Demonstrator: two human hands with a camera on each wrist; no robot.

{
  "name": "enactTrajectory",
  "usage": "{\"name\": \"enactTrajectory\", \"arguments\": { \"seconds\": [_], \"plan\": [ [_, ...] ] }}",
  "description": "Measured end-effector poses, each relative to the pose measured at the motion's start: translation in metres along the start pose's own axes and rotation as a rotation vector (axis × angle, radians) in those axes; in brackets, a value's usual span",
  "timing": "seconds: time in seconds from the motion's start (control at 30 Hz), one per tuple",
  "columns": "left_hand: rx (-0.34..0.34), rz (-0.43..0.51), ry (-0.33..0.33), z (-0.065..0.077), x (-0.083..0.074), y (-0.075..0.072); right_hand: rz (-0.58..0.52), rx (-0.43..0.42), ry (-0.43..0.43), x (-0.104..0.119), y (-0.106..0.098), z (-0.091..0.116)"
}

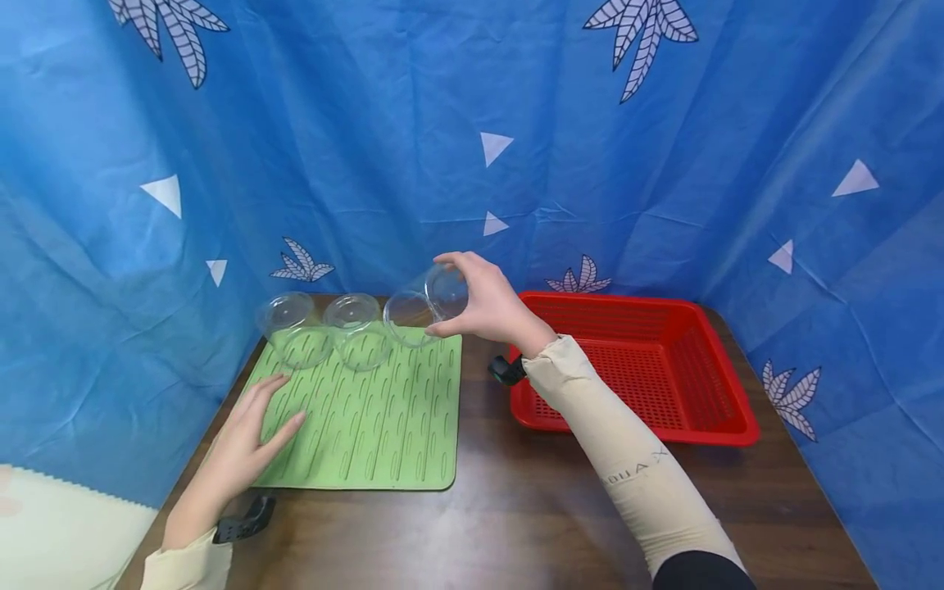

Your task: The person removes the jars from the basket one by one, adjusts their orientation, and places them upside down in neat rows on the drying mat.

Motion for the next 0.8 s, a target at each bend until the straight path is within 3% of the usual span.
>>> {"name": "enactTrajectory", "arguments": {
  "seconds": [0.23, 0.4, 0.8],
  "plan": [
    [0.112, -0.036, -0.117, 0.023, 0.029, 0.007, 0.06, 0.051, 0.018, -0.001, 0.023, -0.01],
    [0.152, -0.051, -0.183, 0.04, 0.041, 0.007, 0.092, 0.092, 0.04, -0.006, 0.04, -0.014],
    [0.191, -0.084, -0.224, 0.064, 0.052, 0.013, 0.196, 0.12, 0.073, -0.018, 0.069, -0.027]
  ]
}}
Point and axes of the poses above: each hand's wrist, its own z-axis away from the middle knuckle, its own y-axis out of the palm, x = y × z, the point moved 5 cm from there along -z, towards the middle knuckle, and after that the axes turned 4 degrees about z, right-handed, at the moved point
